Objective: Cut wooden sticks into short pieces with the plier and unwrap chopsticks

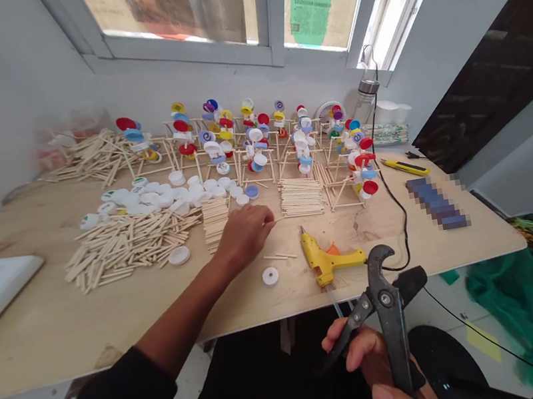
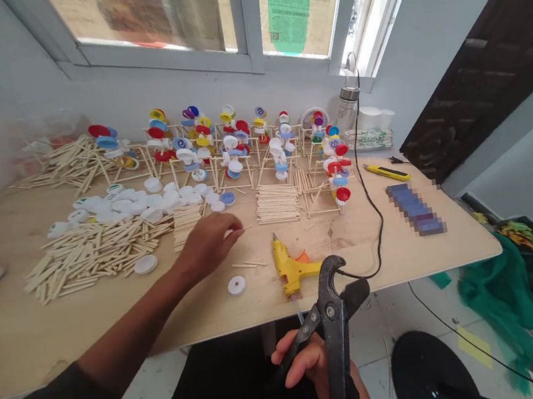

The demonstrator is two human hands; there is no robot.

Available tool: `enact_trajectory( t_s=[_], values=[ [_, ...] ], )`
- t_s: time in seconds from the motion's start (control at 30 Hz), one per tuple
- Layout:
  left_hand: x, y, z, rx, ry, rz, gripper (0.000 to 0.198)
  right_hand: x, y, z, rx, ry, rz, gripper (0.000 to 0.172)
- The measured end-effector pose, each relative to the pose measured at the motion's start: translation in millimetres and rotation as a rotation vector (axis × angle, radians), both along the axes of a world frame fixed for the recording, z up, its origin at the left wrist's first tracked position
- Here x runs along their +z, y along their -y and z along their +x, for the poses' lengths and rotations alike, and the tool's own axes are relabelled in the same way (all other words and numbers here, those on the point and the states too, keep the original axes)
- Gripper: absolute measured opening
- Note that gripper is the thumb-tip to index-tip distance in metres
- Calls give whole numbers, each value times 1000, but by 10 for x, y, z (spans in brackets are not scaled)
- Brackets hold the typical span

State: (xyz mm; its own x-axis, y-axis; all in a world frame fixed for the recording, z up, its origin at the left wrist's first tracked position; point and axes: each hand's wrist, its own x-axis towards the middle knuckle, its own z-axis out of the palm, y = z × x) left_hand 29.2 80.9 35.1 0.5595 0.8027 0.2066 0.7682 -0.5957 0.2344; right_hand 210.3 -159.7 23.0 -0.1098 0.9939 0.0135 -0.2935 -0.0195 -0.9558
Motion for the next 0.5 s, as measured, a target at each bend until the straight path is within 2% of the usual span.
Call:
enact_trajectory(
  t_s=[0.1,0.2,0.5],
  values=[
    [-68,-152,289,-43,-30,29,14,-18,49,19,-27,3,-4,26],
    [-141,-232,458,-79,-75,60,16,-13,85,27,-45,-3,4,26],
    [-184,-246,580,-116,-160,113,21,8,116,34,-62,-7,-3,27]
  ],
)
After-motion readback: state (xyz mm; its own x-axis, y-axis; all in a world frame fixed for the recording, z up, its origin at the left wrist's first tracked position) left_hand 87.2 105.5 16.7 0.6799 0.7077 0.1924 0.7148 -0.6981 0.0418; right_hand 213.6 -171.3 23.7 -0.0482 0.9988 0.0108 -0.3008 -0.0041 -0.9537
